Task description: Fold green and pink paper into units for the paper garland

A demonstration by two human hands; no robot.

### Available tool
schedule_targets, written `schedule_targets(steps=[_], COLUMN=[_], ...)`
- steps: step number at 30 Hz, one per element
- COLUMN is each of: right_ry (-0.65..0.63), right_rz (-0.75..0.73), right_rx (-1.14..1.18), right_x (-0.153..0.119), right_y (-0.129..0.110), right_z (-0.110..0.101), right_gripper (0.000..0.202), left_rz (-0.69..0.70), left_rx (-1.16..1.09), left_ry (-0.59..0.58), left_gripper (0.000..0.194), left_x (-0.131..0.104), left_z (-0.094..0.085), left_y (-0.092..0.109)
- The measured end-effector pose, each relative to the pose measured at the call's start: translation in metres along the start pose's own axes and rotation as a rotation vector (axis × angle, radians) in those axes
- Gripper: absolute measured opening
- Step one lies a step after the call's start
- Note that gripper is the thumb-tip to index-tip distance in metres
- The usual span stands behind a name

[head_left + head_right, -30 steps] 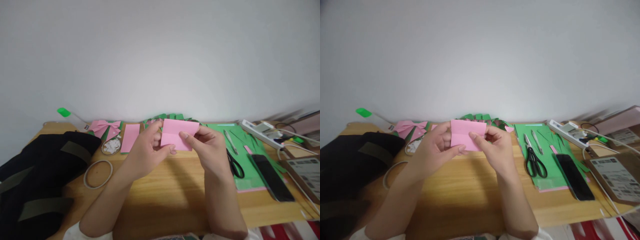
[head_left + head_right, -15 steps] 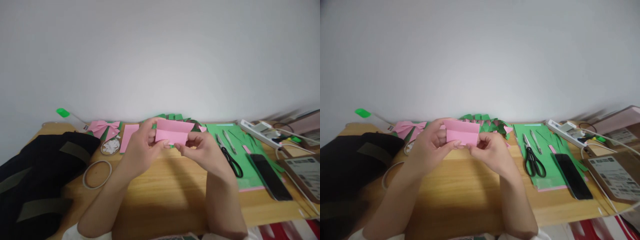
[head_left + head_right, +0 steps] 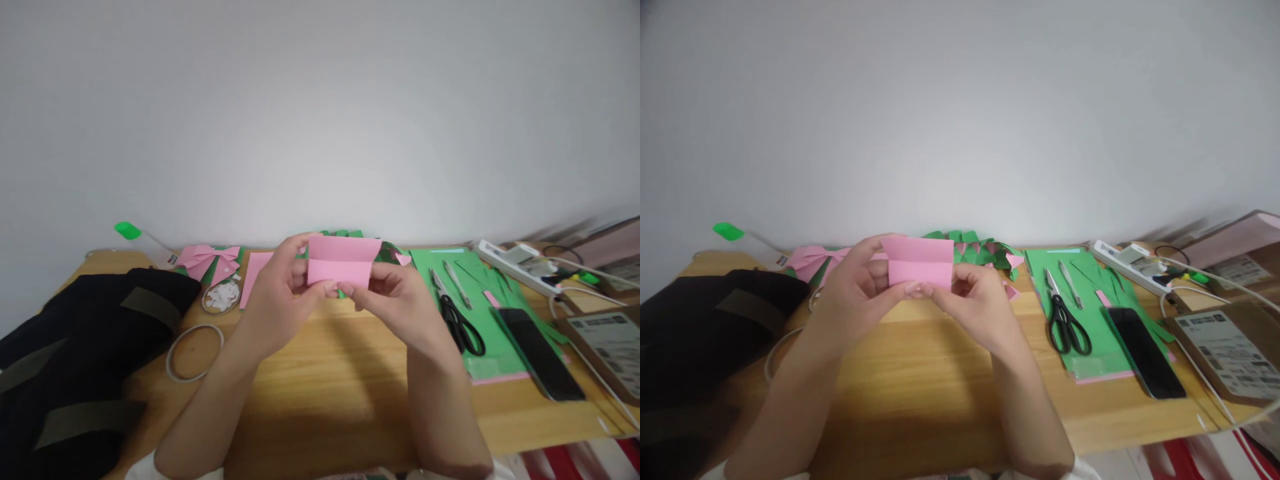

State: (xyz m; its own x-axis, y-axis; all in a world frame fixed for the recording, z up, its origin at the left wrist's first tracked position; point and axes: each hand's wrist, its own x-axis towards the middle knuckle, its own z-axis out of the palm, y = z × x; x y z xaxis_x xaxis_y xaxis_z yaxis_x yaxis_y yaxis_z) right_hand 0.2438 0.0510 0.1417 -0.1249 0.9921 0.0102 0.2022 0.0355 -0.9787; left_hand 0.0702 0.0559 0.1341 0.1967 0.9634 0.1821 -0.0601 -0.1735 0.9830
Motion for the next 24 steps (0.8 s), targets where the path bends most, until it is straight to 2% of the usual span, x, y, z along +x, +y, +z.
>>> schedule_targets(steps=[5,11,15,17,21,22,24], right_ry=[-0.007,-0.016,-0.039,-0.026,0.016,0.003,-0.051], right_rz=[-0.042,-0.040,-0.040,-0.042,-0.050,-0.044,-0.021], right_rx=[0.004,0.030,0.074,0.084,0.098,0.106,0.123], right_x=[0.000,0.000,0.001,0.001,-0.001,-0.001,-0.002], right_y=[0.001,0.002,0.003,0.002,-0.002,-0.003,-0.004], right_z=[0.001,-0.007,-0.009,-0.010,-0.011,-0.011,-0.010], right_gripper=[0.025,0.019,0.015,0.016,0.025,0.027,0.028], left_rz=[0.017,0.084,0.095,0.109,0.155,0.145,0.097], left_rx=[0.057,0.226,0.243,0.306,0.371,0.332,0.229], left_ry=[0.005,0.104,0.123,0.189,0.418,0.431,0.363], left_gripper=[0.050,0.049,0.042,0.036,0.030,0.027,0.022], left_x=[-0.002,-0.005,-0.005,-0.004,-0.002,-0.002,-0.002], left_z=[0.003,-0.002,-0.006,-0.009,-0.017,-0.017,-0.015], left_y=[-0.002,0.003,0.004,0.003,0.004,0.006,0.010])
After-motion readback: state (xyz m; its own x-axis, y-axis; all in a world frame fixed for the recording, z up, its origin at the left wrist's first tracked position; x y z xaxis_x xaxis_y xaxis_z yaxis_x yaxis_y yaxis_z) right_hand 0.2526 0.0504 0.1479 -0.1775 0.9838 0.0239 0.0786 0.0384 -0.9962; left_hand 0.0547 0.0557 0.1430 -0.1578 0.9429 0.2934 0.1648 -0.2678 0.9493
